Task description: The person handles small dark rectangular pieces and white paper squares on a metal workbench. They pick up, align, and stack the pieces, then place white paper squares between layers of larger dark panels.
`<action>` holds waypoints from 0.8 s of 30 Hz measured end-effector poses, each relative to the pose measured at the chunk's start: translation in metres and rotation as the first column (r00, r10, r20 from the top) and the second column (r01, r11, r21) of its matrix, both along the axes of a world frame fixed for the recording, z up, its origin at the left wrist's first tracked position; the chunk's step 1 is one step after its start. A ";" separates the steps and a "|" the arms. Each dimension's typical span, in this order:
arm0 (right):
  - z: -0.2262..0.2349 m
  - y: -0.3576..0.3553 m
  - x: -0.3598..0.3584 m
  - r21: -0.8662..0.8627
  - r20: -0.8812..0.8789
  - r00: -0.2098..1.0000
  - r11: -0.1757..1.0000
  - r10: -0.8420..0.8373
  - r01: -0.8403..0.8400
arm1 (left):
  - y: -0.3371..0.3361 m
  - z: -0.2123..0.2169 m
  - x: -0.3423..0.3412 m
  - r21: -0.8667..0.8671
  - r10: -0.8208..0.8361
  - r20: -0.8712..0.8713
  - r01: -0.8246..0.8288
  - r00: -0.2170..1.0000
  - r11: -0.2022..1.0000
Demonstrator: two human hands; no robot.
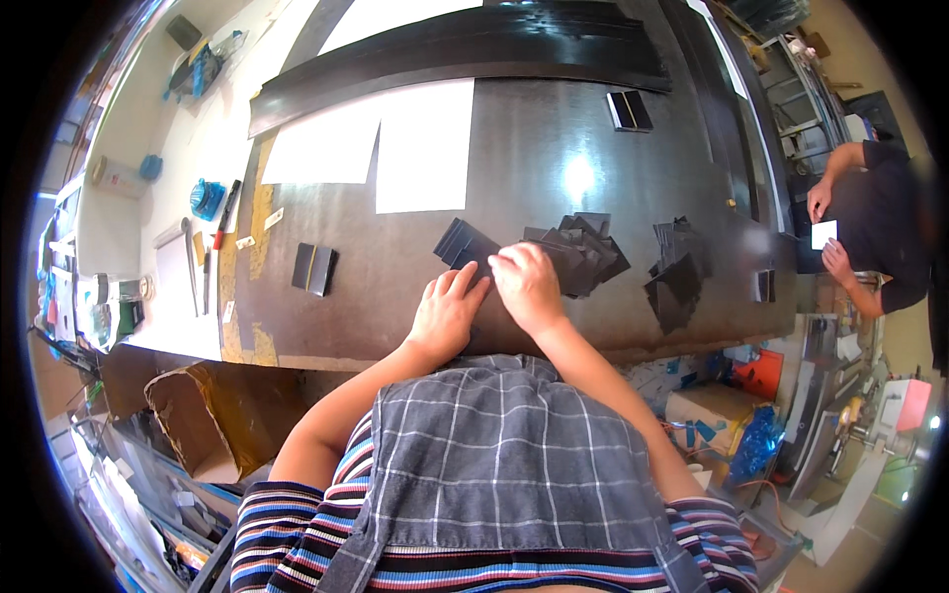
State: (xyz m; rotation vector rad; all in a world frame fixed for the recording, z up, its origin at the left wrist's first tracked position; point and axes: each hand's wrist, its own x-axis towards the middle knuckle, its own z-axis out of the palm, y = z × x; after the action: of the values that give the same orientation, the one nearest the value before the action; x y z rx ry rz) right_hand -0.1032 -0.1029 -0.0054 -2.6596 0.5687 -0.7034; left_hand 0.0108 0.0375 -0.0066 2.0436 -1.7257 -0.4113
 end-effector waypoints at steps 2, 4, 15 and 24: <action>-0.002 0.015 -0.007 -0.015 -0.010 0.995 0.995 0.101 -0.101 | 0.003 -0.005 0.002 0.022 -0.023 -0.001 0.023 1.000 1.000; 0.004 0.018 -0.008 0.041 0.006 0.993 0.992 0.122 -0.122 | 0.001 -0.004 0.001 0.027 -0.020 -0.013 0.020 1.000 0.999; 0.002 0.015 -0.013 0.311 0.139 0.969 0.938 -0.202 0.151 | 0.001 -0.002 0.010 -0.104 -0.058 -0.080 0.050 0.995 0.993; -0.005 -0.038 -0.053 0.704 -0.105 0.906 0.614 -0.409 0.358 | -0.003 0.016 0.014 0.042 -0.089 -0.361 0.112 0.928 0.993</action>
State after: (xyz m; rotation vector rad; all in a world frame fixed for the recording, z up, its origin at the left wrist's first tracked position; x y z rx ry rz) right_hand -0.1566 -0.1408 -0.0108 -1.7807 1.1520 -0.5194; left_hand 0.0245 0.0349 0.0090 1.7868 -1.6101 -0.8261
